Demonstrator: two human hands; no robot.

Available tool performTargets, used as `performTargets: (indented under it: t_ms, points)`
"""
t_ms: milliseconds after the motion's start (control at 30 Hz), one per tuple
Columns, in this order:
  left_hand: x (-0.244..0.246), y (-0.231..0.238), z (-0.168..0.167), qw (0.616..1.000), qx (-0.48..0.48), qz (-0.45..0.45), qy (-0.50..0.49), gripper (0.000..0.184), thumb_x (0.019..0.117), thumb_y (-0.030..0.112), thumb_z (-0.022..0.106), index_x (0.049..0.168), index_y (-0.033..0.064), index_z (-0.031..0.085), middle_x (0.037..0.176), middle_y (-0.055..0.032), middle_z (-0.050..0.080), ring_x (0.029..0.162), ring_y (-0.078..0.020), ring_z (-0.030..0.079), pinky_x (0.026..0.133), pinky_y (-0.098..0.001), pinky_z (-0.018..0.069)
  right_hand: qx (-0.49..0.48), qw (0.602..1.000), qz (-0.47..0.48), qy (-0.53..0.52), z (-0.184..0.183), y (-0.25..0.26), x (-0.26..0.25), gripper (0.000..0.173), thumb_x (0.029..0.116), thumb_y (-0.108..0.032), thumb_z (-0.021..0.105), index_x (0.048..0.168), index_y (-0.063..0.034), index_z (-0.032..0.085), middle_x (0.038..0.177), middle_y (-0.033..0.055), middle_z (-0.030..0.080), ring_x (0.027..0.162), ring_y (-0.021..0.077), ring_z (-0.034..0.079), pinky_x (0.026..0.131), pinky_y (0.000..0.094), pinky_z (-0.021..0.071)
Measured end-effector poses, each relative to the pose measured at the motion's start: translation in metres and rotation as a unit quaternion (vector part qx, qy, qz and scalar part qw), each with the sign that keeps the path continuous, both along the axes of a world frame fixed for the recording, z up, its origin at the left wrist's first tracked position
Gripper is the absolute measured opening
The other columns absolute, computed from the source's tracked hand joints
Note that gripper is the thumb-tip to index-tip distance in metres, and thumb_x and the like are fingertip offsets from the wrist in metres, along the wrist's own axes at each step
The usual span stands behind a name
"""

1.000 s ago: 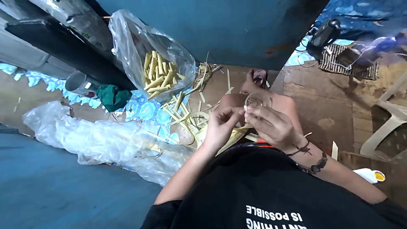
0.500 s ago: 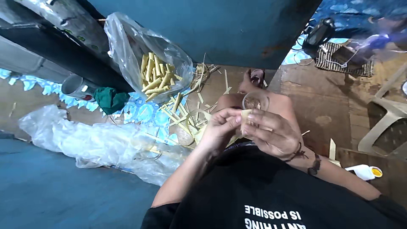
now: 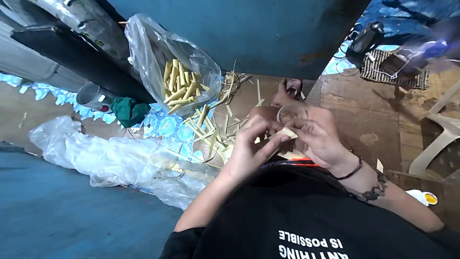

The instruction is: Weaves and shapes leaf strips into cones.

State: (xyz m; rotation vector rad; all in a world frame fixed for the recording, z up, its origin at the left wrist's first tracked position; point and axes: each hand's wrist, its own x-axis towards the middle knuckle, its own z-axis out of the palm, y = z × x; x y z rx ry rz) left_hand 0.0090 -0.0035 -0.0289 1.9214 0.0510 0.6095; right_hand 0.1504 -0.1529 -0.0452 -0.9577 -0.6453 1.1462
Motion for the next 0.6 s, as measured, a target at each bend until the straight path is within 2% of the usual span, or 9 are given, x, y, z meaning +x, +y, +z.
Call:
performTargets:
  t_ms: [67,133,167,233,300,400,467,533,600]
  points:
    - [-0.002,0.004,0.005,0.997,0.025,-0.018,0.075,0.020,0.0933,0.017,0.074,0.107,0.0029,0.070,0.096,-0.0033,0.063,0.081,-0.0076,0.063,0.069,-0.0221,0.0566,0.002,0.998,0.046,-0.042,0.000,-0.005,0.008,0.040,0.1092,-0.038,0.044,0.107,-0.0101,0.073,0.097,0.0031,0.076,0.087,0.0128,0.074,0.082,0.0310,0.0625]
    - [-0.004,0.008,0.011,0.991,0.037,-0.054,0.118,0.030,0.0934,0.009,0.073,0.123,0.0031,0.069,0.102,-0.0046,0.064,0.085,-0.0078,0.065,0.073,-0.0227,0.0589,-0.003,0.996,-0.007,-0.087,0.004,-0.006,0.016,0.024,0.1043,-0.028,0.059,0.098,-0.0124,0.077,0.089,0.0002,0.076,0.078,0.0102,0.073,0.074,0.0289,0.0638]
    - [-0.004,0.009,0.012,0.991,0.037,-0.059,0.114,0.031,0.0924,0.004,0.072,0.124,0.0026,0.069,0.103,-0.0051,0.064,0.084,-0.0076,0.064,0.073,-0.0223,0.0586,-0.007,0.996,-0.033,-0.080,0.005,-0.005,0.019,0.016,0.1015,-0.019,0.063,0.097,-0.0107,0.076,0.087,0.0015,0.075,0.074,0.0104,0.072,0.069,0.0283,0.0638]
    - [-0.001,0.008,0.006,0.996,0.008,-0.044,0.081,0.020,0.0910,0.003,0.074,0.111,0.0004,0.072,0.099,-0.0057,0.064,0.081,-0.0087,0.065,0.071,-0.0231,0.0597,-0.021,0.998,-0.044,-0.043,0.005,-0.003,0.018,0.011,0.1016,-0.007,0.059,0.107,-0.0078,0.069,0.088,0.0056,0.072,0.068,0.0121,0.071,0.063,0.0279,0.0635]
    - [0.003,0.006,0.000,0.997,-0.022,-0.031,0.065,0.014,0.0912,0.007,0.076,0.102,0.0002,0.071,0.096,-0.0055,0.064,0.081,-0.0098,0.066,0.071,-0.0246,0.0607,-0.036,0.998,-0.004,-0.044,0.003,-0.001,0.012,0.011,0.1058,-0.010,0.050,0.109,-0.0082,0.061,0.089,0.0063,0.072,0.072,0.0137,0.072,0.068,0.0296,0.0638]
    - [0.003,0.006,-0.001,0.994,0.000,-0.031,0.102,0.019,0.0939,0.012,0.074,0.108,0.0015,0.068,0.099,-0.0053,0.064,0.084,-0.0095,0.066,0.073,-0.0252,0.0605,-0.028,0.992,0.027,-0.123,-0.005,-0.006,0.013,0.024,0.1071,-0.023,0.050,0.109,-0.0099,0.069,0.096,0.0002,0.071,0.087,0.0092,0.070,0.082,0.0283,0.0609]
    - [0.003,0.007,0.000,0.991,0.015,-0.053,0.118,0.027,0.0936,0.007,0.073,0.119,0.0002,0.067,0.105,-0.0076,0.063,0.088,-0.0105,0.067,0.076,-0.0260,0.0618,-0.030,0.993,-0.037,-0.110,-0.007,-0.006,0.013,0.020,0.1056,-0.016,0.054,0.104,-0.0097,0.073,0.093,-0.0006,0.072,0.081,0.0081,0.070,0.076,0.0273,0.0616]
    - [0.004,0.006,-0.002,0.993,0.009,-0.050,0.106,0.020,0.0940,0.004,0.071,0.113,-0.0010,0.068,0.104,-0.0084,0.062,0.085,-0.0104,0.067,0.074,-0.0249,0.0613,-0.038,0.996,-0.073,-0.046,-0.006,-0.004,0.012,0.019,0.1052,-0.008,0.051,0.112,-0.0073,0.069,0.093,0.0043,0.071,0.075,0.0110,0.070,0.069,0.0277,0.0625]
    - [0.004,0.003,-0.003,0.995,0.000,-0.036,0.095,0.013,0.0947,0.009,0.072,0.104,-0.0006,0.069,0.099,-0.0074,0.061,0.084,-0.0105,0.066,0.074,-0.0249,0.0618,-0.045,0.997,-0.050,-0.047,-0.008,-0.003,0.007,0.015,0.1066,-0.011,0.048,0.114,-0.0088,0.061,0.091,0.0057,0.070,0.072,0.0128,0.070,0.068,0.0294,0.0628]
